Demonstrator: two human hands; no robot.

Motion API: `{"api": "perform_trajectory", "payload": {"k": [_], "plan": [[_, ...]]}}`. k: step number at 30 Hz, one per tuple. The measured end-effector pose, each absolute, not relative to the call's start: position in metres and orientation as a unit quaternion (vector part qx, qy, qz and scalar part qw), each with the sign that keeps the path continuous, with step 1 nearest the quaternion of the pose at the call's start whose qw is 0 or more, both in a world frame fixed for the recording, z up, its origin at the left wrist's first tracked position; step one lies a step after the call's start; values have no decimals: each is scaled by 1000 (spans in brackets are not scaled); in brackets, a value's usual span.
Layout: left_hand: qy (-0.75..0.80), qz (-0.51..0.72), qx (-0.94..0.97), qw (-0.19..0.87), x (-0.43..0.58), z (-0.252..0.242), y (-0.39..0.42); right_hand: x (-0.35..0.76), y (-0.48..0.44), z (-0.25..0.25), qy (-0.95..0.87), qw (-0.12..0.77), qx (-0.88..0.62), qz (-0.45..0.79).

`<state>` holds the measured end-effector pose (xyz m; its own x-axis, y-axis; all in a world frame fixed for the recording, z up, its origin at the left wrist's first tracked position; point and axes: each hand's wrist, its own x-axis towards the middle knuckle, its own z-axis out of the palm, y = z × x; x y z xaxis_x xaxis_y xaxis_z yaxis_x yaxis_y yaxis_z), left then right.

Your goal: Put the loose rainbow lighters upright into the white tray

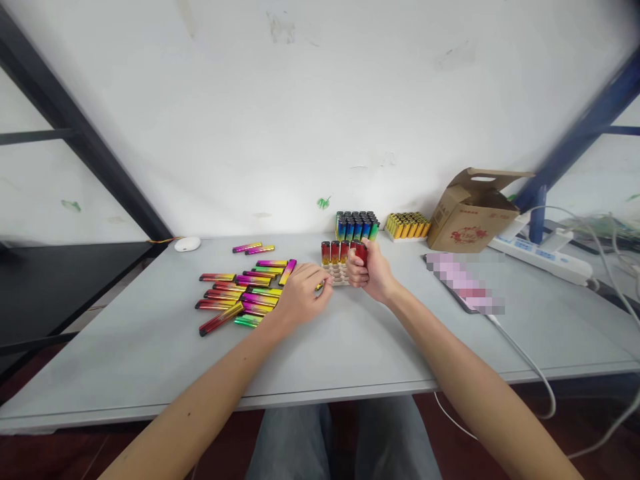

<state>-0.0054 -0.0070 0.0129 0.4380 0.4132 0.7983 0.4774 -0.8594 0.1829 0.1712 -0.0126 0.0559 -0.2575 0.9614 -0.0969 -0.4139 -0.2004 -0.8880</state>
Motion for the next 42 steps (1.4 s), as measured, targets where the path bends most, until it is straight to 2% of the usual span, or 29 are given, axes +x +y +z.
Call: {"api": "perform_trajectory", "payload": {"k": [13,26,30,34,38,42], "plan": [[-248,-492,-834,32,-6,18,-10,181,-6,46,-390,515,-257,719],[-255,-497,-829,32,-6,16,-10,186,-9,54,-328,591,-189,712],[-246,-500,-829,36,-6,16,-10,195,-4,57,-350,591,-214,695],[-243,-495,-833,34,-5,16,-11,204,6,52,-411,609,-277,619],[-247,-490,-835,36,-6,16,-9,215,21,37,-468,653,-398,442],[-257,-481,-837,39,-9,15,-6,228,33,22,-514,592,-504,363]]}}
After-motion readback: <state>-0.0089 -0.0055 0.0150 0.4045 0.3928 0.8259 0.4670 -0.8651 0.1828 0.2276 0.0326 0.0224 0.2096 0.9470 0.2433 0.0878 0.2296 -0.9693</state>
